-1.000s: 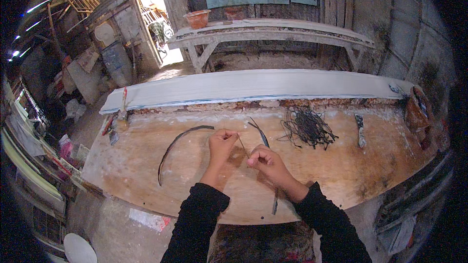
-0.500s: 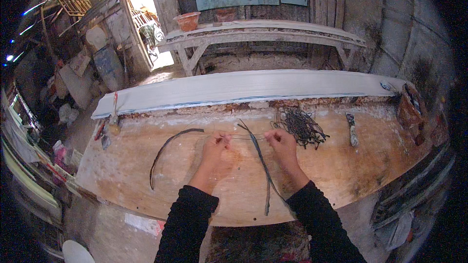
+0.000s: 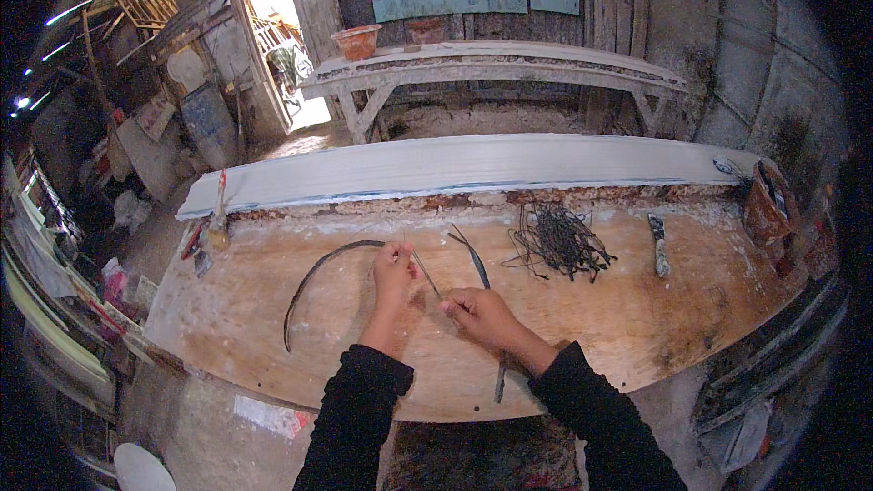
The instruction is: The person repeatedly picks up thin dark strips and a thin wire, then intertwines them by hand on a wooden workbench. The person continues this repetitive weaving process, occasionally adjusting the position of the strips and wire.
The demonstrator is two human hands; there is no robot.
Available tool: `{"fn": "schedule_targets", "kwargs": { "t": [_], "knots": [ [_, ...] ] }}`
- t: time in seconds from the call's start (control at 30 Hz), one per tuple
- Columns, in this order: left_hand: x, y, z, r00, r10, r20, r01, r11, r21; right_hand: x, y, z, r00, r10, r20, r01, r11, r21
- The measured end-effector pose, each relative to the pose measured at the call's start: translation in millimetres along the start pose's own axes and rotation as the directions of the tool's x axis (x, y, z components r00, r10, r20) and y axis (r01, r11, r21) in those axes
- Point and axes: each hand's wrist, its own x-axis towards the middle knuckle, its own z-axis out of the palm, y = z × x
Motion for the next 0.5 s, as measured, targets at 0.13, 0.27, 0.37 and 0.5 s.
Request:
{"fn": "schedule_targets", "kwargs": {
  "t": [0.13, 0.27, 0.37, 0.5],
  "knots": [
    [-3.9, 8.8, 1.2, 0.999, 0.044, 0.01, -0.045, 0.989, 0.139, -0.3, 9.2, -4.7, 0.994, -0.051, -0.092, 0.041, 0.993, -0.106],
    [-19.2, 34.9, 15.5, 0.997, 0.025, 0.069, -0.028, 0.999, 0.039, 7.3, 35.4, -23.4, 0.934, -0.002, -0.357, -0.095, 0.962, -0.255],
    [-24.8, 19.5, 19.6, 0.975, 0.096, 0.2, -0.135, 0.973, 0.19, 12.9, 38.6, -41.3, 0.814, -0.054, -0.579, -0.184, 0.921, -0.345],
    [-16.0, -5.9, 15.7, 0.938, 0.116, 0.326, -0.211, 0.939, 0.273, 11.5, 45.7, -65.1, 0.754, -0.074, -0.653, -0.313, 0.834, -0.455]
  ]
}}
